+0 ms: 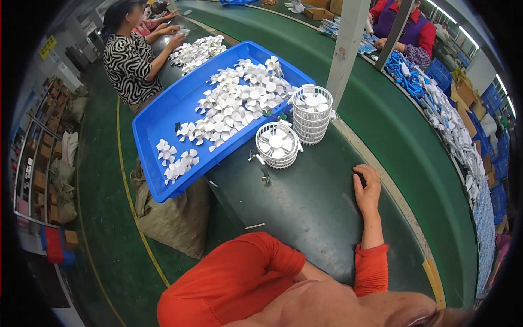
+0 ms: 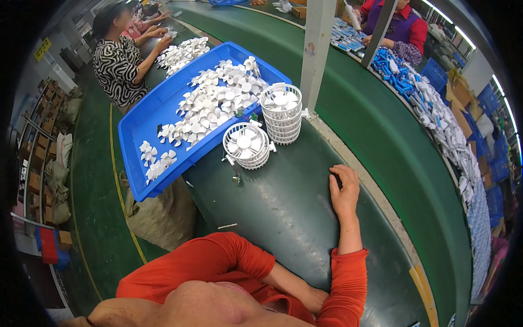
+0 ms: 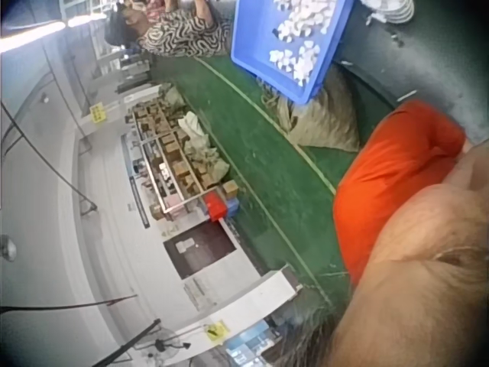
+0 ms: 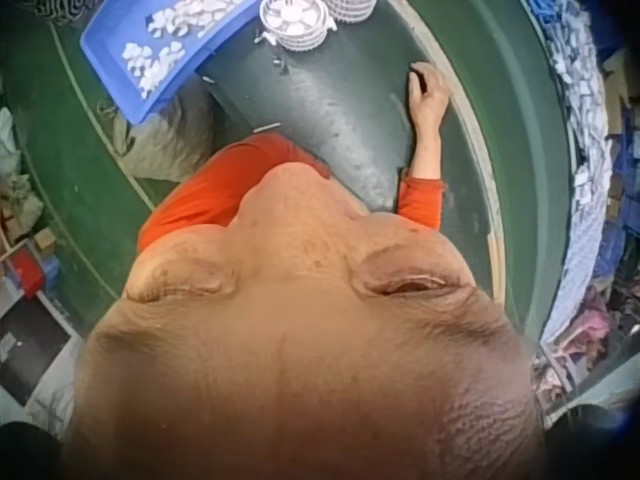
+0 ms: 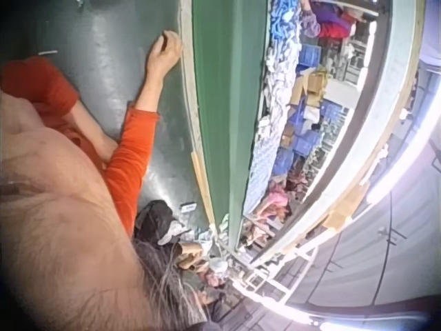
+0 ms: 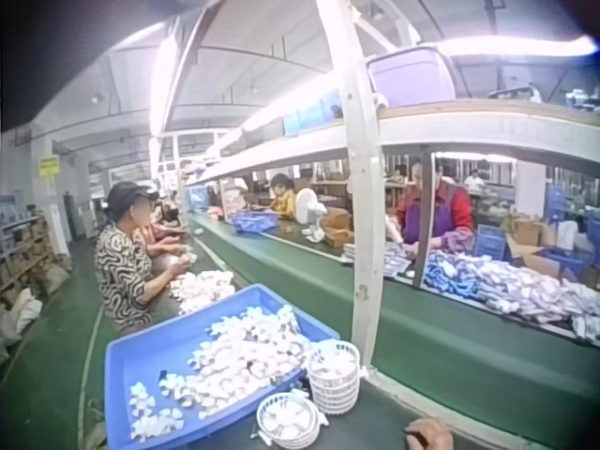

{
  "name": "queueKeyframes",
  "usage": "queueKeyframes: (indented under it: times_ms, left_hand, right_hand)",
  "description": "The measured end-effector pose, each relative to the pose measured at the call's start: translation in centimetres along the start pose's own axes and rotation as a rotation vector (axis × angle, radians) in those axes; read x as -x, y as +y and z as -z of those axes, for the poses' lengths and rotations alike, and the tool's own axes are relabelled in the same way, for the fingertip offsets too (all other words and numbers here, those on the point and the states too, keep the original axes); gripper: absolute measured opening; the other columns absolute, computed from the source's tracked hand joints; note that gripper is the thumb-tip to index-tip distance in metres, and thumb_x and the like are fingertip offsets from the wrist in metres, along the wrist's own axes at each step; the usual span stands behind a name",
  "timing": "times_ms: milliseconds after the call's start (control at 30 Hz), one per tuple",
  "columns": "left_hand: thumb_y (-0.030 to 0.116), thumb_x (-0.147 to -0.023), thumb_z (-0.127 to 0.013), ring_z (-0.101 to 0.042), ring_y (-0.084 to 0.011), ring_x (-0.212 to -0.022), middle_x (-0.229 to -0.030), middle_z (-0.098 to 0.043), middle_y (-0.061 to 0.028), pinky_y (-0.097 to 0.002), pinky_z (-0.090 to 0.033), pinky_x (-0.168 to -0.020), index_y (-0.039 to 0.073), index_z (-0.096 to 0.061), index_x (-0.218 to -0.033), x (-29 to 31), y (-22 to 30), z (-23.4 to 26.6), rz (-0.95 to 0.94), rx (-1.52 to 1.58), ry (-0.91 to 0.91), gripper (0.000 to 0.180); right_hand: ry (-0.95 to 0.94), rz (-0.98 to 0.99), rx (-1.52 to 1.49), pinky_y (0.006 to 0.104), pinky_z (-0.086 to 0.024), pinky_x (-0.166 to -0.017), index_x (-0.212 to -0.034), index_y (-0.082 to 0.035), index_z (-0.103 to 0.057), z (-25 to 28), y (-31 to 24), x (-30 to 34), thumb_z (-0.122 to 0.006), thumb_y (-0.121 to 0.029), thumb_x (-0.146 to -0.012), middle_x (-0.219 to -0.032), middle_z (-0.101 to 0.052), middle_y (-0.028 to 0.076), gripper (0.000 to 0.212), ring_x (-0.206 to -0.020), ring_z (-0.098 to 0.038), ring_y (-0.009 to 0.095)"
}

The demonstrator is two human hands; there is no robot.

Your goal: Assembling the protective grilles for small electronic fans on an assembly line.

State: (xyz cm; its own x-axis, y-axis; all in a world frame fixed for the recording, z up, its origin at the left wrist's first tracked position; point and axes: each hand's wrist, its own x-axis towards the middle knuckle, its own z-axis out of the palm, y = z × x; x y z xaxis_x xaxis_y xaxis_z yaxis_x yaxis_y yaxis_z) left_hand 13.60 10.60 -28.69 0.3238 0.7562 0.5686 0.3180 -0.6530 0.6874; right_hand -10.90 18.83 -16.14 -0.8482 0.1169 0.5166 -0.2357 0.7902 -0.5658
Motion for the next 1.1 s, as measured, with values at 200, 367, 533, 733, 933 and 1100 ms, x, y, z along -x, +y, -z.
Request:
queueKeyframes:
  times_ms: [200, 367, 533, 733, 933, 1100]
  left_hand:
    - [0.031, -0.077, -0.06, -0.061, -0.0321, -0.098, -0.104, -0.065, -0.0143, -0.0425, -0.051, -0.08, 0.007, -0.065, -0.101, -0.1, -0.4, -1.1, 0.17, 0.007, -0.138, 0.033]
    - [0.026, -0.078, -0.059, -0.062, -0.0309, -0.095, -0.101, -0.066, -0.0123, -0.0414, -0.052, -0.078, 0.01, -0.065, -0.099, 0.0, -0.9, -2.0, 0.119, -0.029, -0.106, 0.027]
    - [0.024, -0.079, -0.058, -0.061, -0.0321, -0.093, -0.1, -0.066, -0.0134, -0.0422, -0.051, -0.076, 0.008, -0.065, -0.097, -0.2, -0.2, -0.5, 0.103, -0.089, -0.263, 0.024]
    - [0.023, -0.079, -0.057, -0.062, -0.032, -0.091, -0.097, -0.066, -0.0148, -0.0424, -0.052, -0.075, 0.007, -0.065, -0.093, 0.1, -0.2, -0.9, 0.108, 0.008, -0.071, 0.022]
    - [0.025, -0.078, -0.06, -0.061, -0.0325, -0.094, -0.1, -0.066, -0.0152, -0.0417, -0.051, -0.076, 0.006, -0.065, -0.097, 0.0, -0.5, -0.6, 0.08, -0.026, -0.106, 0.027]
    - [0.027, -0.073, -0.065, -0.061, -0.0329, -0.094, -0.099, -0.066, -0.0153, -0.042, -0.051, -0.076, 0.006, -0.064, -0.098, -0.3, 0.2, 0.3, 0.052, -0.019, -0.066, 0.033]
  right_hand:
    - [0.0, -0.008, -0.01, 0.0374, -0.044, -0.089, -0.093, -0.003, -0.065, 0.1, 0.1, -0.1, -0.065, -0.002, -0.078, -0.102, -0.063, 0.012, 0.015, -0.1, -0.058, 0.03]
    - [-0.004, -0.007, -0.012, 0.0375, -0.044, -0.089, -0.093, -0.003, -0.065, 0.0, -0.1, -0.1, -0.064, -0.002, -0.079, -0.102, -0.063, 0.011, 0.015, -0.1, -0.058, 0.029]
    - [-0.003, -0.012, -0.018, 0.0374, -0.044, -0.089, -0.093, -0.002, -0.065, 0.1, -0.1, 0.0, -0.064, -0.002, -0.079, -0.102, -0.063, 0.011, 0.014, -0.1, -0.058, 0.03]
    - [-0.017, -0.014, -0.025, 0.0366, -0.044, -0.09, -0.094, -0.002, -0.065, 0.1, -0.1, -0.1, -0.064, -0.002, -0.079, -0.103, -0.063, 0.012, 0.015, -0.101, -0.058, 0.029]
    - [-0.022, -0.011, -0.023, 0.0367, -0.044, -0.09, -0.094, -0.002, -0.065, 0.0, 0.0, -0.2, -0.063, -0.001, -0.079, -0.103, -0.063, 0.012, 0.015, -0.101, -0.057, 0.029]
    - [-0.003, -0.008, -0.023, 0.0375, -0.044, -0.088, -0.092, -0.002, -0.065, 0.2, 0.0, -0.2, -0.064, -0.002, -0.079, -0.102, -0.064, 0.012, 0.014, -0.099, -0.058, 0.03]
